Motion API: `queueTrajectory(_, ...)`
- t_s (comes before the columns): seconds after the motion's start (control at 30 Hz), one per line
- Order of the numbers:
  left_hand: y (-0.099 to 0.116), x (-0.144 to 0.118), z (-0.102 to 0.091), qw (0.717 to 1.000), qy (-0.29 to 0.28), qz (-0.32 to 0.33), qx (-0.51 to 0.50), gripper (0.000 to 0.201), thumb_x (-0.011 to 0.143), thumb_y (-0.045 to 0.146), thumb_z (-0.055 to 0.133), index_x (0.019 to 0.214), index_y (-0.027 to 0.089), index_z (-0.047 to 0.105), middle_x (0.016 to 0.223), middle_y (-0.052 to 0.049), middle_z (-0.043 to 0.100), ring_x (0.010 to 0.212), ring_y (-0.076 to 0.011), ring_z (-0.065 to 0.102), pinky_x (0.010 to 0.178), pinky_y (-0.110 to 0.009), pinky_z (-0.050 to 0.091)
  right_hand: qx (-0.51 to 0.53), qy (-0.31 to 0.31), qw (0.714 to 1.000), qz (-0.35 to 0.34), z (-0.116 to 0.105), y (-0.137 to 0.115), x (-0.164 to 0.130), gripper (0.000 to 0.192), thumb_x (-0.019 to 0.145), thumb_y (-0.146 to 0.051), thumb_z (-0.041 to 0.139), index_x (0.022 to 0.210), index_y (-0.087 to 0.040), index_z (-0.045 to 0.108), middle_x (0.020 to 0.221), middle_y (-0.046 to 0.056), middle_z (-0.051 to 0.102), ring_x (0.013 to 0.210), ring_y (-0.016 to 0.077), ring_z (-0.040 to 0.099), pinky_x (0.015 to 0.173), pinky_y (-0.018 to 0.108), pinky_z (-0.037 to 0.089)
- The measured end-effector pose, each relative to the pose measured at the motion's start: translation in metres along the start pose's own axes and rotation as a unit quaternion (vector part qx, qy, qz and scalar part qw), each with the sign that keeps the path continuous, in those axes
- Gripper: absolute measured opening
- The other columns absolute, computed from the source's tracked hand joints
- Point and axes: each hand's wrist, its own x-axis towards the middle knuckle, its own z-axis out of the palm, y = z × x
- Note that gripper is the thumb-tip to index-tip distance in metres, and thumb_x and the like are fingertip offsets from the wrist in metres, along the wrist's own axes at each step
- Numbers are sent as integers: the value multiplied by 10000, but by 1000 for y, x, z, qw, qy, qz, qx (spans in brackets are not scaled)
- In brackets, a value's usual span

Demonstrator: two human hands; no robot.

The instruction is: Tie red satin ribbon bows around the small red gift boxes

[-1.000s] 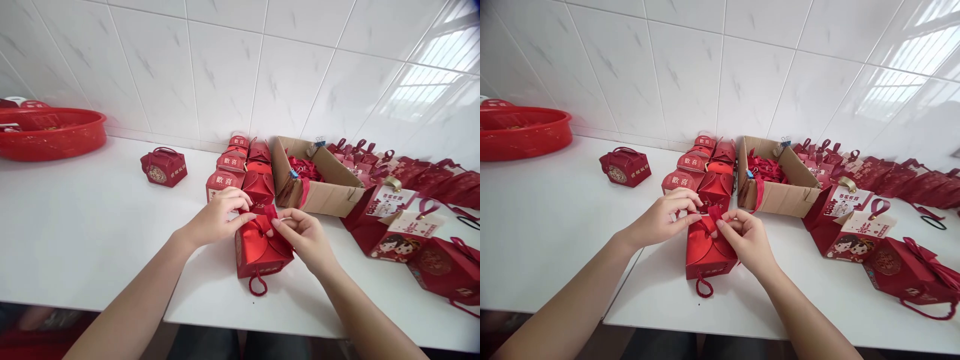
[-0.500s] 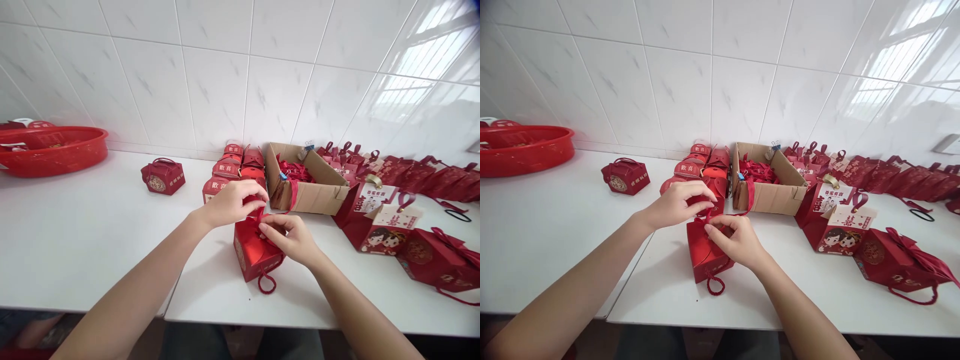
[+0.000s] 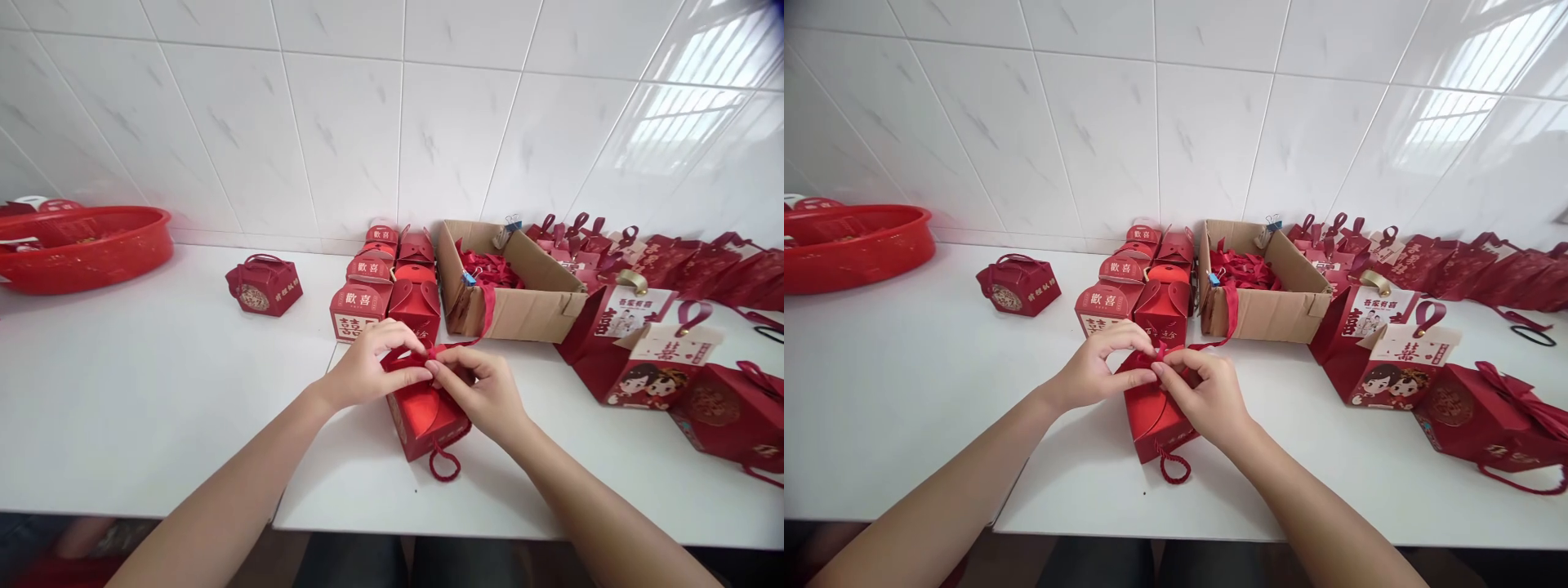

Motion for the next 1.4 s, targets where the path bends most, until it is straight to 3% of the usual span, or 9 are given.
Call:
queueTrajectory(0.17, 3, -1, 11, 992, 26, -29, -121, 153, 777, 266, 697, 712, 176, 591, 866, -35, 666, 838, -154, 627, 794, -285, 488, 45, 16, 999, 19, 2, 0, -1, 209, 835, -387, 606, 790, -186, 639, 652, 37, 672, 583, 156, 629, 534, 248, 489)
queueTrajectory(0.43, 7, -2, 19, 985, 40, -82, -150, 145, 760, 245, 705, 693, 159, 609, 816, -38, 680, 809, -150, 646, 758, -269, 515, 28, 48, 998, 23, 2, 2, -2, 206, 828, -373, 624, 906, -205, 533, 622, 4, 655, 525, 134, 568, 467, 241, 380)
queueTrajectory(0.53, 7, -3, 18, 984, 44, -91, -149, 136, 751, 238, 710, 701, 156, 614, 793, -30, 664, 759, -135, 632, 716, -253, 511, -9, 47, 999, -6, 1, 0, -2, 188, 846, -331, 597, 979, -199, 588, 602, -12, 632, 488, 110, 516, 473, 240, 389)
queueTrajectory(0.7, 7, -4, 15, 981, 55, -106, -153, 129, 739, 242, 715, 704, 160, 621, 779, -24, 662, 752, -132, 625, 698, -249, 510, -62, 31, 996, -57, -5, -2, 0, 157, 807, -295, 661, 905, -183, 711, 792, 43, 709, 591, 117, 576, 538, 237, 476)
queueTrajectory(0.8, 7, -4, 14, 981, 57, -110, -150, 122, 737, 244, 717, 708, 162, 631, 785, -26, 668, 764, -136, 629, 717, -256, 514, -101, 24, 990, -101, -7, -1, 1, 141, 778, -242, 701, 900, -185, 741, 764, 39, 664, 595, 112, 561, 527, 230, 482)
queueTrajectory(1.0, 5, -5, 11, 982, 51, -115, -138, 132, 743, 274, 725, 730, 170, 646, 790, -25, 672, 771, -150, 636, 726, -278, 516, -152, 61, 970, -180, -9, 2, 0, 152, 816, -139, 637, 906, -181, 752, 947, 91, 642, 820, 165, 623, 699, 286, 545)
queueTrajectory(1.17, 7, -3, 9, 983, 42, -111, -142, 110, 737, 251, 729, 733, 177, 649, 785, -9, 672, 768, -131, 630, 732, -247, 521, -153, 55, 959, -231, -8, 6, 1, 148, 846, -116, 595, 914, -188, 705, 880, 67, 701, 793, 172, 625, 707, 310, 535)
queueTrajectory(1.27, 8, -2, 9, 985, 46, -108, -124, 103, 742, 244, 722, 728, 175, 647, 767, -6, 672, 744, -129, 627, 706, -243, 520, -170, 46, 959, -222, -8, 3, 1, 142, 851, -115, 581, 926, -199, 667, 825, 49, 704, 739, 168, 616, 690, 327, 499)
queueTrajectory(1.4, 5, -2, 12, 992, 75, -72, -73, 73, 757, 219, 703, 721, 176, 657, 753, -19, 680, 726, -147, 633, 686, -279, 513, -142, 30, 980, -137, -9, -1, 0, 111, 829, -153, 606, 919, -216, 624, 855, 24, 692, 793, 175, 630, 816, 388, 432)
